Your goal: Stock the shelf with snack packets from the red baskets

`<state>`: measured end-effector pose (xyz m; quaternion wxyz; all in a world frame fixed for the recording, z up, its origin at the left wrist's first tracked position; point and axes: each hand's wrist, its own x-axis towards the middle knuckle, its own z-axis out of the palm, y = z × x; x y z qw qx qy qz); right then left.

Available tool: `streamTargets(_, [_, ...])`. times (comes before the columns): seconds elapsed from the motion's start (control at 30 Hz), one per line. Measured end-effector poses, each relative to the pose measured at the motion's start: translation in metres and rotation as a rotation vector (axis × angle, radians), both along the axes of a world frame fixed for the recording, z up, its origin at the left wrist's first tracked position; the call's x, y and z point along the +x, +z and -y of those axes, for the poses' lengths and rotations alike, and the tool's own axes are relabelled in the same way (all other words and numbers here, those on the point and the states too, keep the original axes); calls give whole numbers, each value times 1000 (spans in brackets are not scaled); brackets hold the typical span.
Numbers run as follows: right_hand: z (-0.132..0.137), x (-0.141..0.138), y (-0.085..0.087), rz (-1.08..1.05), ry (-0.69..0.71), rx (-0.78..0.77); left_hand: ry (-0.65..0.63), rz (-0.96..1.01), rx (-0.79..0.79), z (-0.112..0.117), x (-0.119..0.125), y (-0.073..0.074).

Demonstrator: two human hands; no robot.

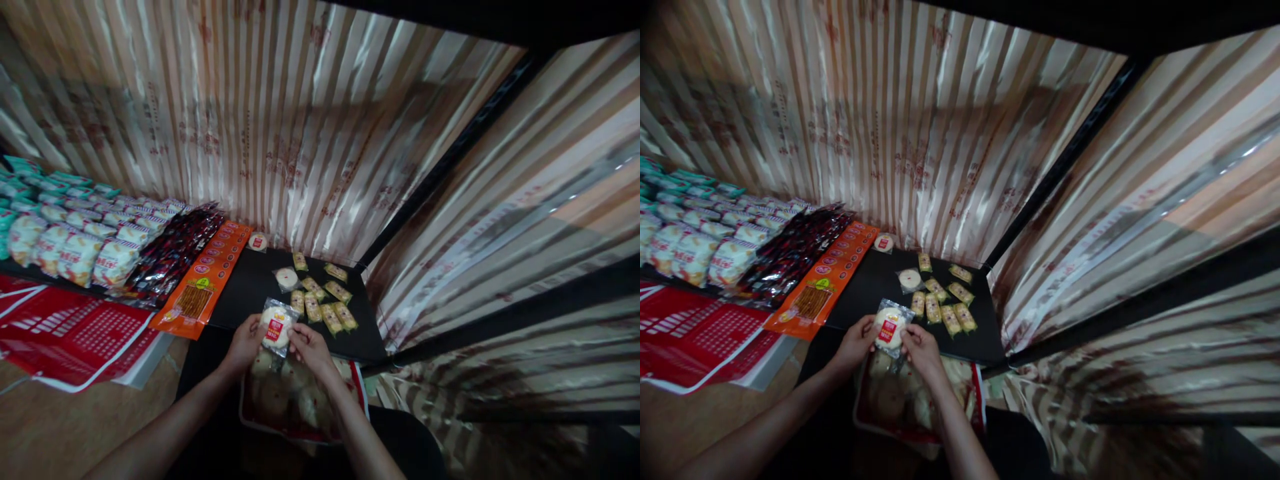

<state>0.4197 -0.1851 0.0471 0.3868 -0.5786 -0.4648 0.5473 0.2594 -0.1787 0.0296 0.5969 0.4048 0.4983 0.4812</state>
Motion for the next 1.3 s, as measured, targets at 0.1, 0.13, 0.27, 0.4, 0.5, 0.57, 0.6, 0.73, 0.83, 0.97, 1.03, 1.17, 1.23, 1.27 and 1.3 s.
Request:
streamTargets(0.1, [-16,-6,-7,166,-31,183,53,10,0,-15,-2,-7])
streamTargets(0.13, [-23,-8,-9,200,-30,229,68,2,5,-21,-3,-9])
streamTargets(0.27, [-54,-23,-12,214,12,266,110,-122,24,-50,-8,-11])
streamTargets(0.4, [-97,-37,-13,257,-1,296,265,-412,143,-82,-10,-11])
streamTargets(0.5, [-134,-44,-16,344,-38,327,336,-637,271,-103,-8,-12])
streamTargets(0.57, [-159,-49,-20,431,-71,320,343,-759,337,-116,-6,-14])
streamTargets(0.6, [-170,-51,-23,472,-81,311,346,-814,365,-122,-6,-14])
streamTargets(0.73, [-209,-61,-33,546,-76,289,303,-961,418,-150,-9,-17])
streamTargets(0.83, [-232,-69,-38,571,-55,278,205,-1036,378,-172,-13,-22])
streamTargets(0.97, [-254,-79,-42,621,-26,249,116,-1111,323,-196,-18,-28])
streamTargets(1.03, [-262,-82,-42,648,-17,234,113,-1132,317,-205,-20,-29])
streamTargets(1.17, [-273,-86,-41,710,-17,199,102,-1142,338,-217,-23,-31])
streamTargets(1.23, [-276,-88,-41,741,-24,177,97,-1136,351,-221,-24,-32])
streamTargets(1.27, [-277,-88,-41,754,-28,167,97,-1133,355,-222,-24,-32])
streamTargets(1.3, [-278,-89,-41,766,-33,159,98,-1130,357,-224,-25,-33])
